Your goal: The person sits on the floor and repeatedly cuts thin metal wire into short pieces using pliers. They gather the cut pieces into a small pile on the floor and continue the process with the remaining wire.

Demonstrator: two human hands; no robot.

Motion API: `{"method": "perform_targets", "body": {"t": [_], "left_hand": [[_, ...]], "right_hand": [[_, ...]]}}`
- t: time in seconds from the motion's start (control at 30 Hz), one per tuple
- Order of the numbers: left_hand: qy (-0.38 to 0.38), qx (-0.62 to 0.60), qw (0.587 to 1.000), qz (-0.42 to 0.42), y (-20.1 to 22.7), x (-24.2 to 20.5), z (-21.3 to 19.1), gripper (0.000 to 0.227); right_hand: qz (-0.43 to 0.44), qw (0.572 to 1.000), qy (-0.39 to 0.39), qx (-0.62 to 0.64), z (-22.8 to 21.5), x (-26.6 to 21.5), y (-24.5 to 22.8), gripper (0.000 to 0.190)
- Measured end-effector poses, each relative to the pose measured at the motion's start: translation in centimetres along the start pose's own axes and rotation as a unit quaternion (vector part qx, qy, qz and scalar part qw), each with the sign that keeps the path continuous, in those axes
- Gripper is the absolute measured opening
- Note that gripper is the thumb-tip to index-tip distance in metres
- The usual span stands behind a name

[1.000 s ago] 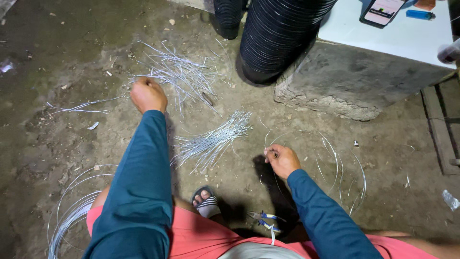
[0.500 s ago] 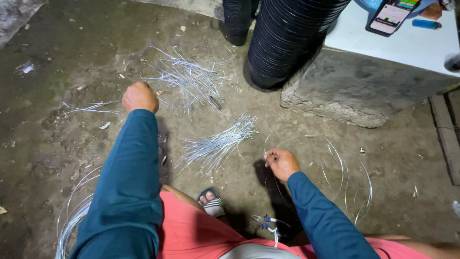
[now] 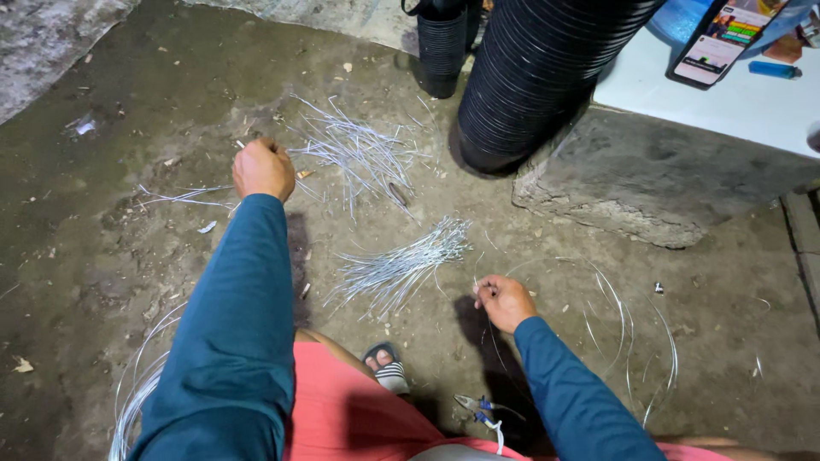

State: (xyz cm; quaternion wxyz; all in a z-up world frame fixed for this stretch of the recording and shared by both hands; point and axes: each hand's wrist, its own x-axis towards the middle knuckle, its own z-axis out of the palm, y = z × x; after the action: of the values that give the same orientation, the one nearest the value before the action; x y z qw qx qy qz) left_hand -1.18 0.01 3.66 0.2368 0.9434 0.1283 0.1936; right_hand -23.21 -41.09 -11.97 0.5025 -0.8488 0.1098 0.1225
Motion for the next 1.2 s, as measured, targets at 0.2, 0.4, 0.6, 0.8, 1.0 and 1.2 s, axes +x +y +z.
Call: {"method": "perform_targets", "body": {"t": [0.2, 0.4, 0.6, 0.8, 1.0, 1.2], "left_hand": [[0.012, -0.028, 0.999, -0.031, 0.0, -0.1, 0.2, 0.020], [-0.090, 0.178, 0.979, -0.033, -3.4, 0.5, 3.3, 0.020], [-0.111, 0.203, 0.972, -0.043, -5.1, 0.6, 4.8, 0.024], [-0.003, 0.059, 0.997, -0.052, -1.8, 0.4, 2.4, 0.021], [-0.056, -0.121, 0.991, 0.018, 0.5, -0.4, 1.7, 0.015], [-0.345, -0.321, 0.880, 0.061, 6.1, -4.6, 1.4, 0.013]], "right_hand": [[0.005, 1.000, -0.014, 0.002, 0.3, -0.2, -0.5, 0.017], [0.013, 0.999, -0.014, -0.040, 0.3, -0.2, 0.4, 0.017], [0.010, 1.000, -0.023, -0.016, 0.8, 0.2, 1.0, 0.018], [0.038, 0.998, -0.021, -0.041, 1.4, 0.7, 1.0, 0.016], [-0.020, 0.998, 0.012, 0.065, 1.6, 1.8, 1.2, 0.018], [-0.050, 0.945, 0.132, 0.295, -3.4, 3.6, -6.1, 0.018]]}}
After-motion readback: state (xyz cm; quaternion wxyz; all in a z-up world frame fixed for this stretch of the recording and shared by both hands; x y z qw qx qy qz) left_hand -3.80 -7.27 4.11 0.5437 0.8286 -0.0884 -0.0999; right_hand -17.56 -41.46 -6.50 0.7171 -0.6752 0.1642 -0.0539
